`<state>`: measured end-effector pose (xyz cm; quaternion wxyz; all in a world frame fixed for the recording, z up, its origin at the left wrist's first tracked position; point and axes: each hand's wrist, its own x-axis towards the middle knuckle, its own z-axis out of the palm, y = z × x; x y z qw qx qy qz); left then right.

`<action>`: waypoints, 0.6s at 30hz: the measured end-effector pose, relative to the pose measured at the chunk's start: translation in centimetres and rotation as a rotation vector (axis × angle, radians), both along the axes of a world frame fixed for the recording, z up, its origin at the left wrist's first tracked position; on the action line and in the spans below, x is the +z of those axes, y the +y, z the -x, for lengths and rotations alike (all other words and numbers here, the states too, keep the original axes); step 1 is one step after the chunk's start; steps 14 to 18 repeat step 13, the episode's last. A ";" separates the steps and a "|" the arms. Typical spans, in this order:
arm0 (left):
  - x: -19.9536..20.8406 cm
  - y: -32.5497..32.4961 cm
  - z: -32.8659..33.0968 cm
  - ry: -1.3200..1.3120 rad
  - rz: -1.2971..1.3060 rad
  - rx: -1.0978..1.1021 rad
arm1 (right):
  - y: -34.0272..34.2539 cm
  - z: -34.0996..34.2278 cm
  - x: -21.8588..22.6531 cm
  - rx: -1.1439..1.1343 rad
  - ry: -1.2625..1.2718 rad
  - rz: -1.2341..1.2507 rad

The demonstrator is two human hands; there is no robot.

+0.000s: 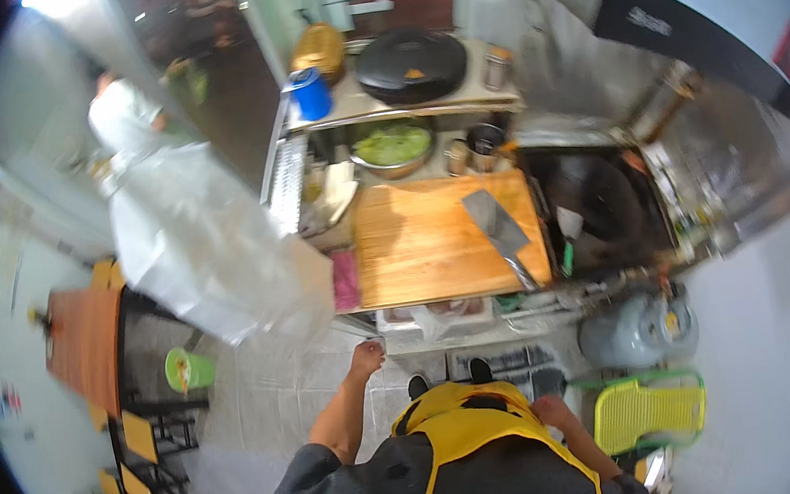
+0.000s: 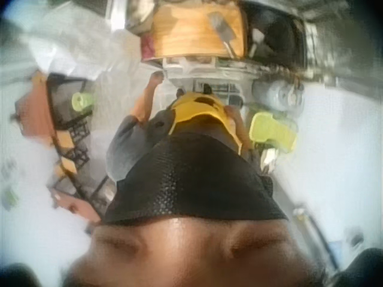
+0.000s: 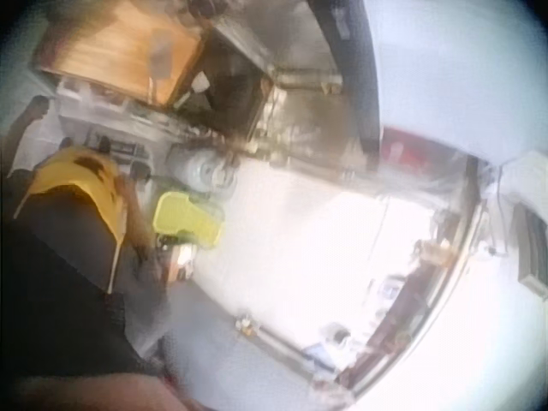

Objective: The person picks up a round bread, uses a large knife to slice it open, and fills it with meat and vegetables from a pan, then places it into a small paper sleeve and a plastic bag before handing it to a customer.

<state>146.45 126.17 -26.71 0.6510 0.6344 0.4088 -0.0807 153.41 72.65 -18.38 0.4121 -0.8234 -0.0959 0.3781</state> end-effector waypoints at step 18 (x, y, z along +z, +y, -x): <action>-3.2 -2.1 12.6 -0.159 -0.519 -1.300 | 12.9 -6.4 52.0 -0.353 -1.262 -1.042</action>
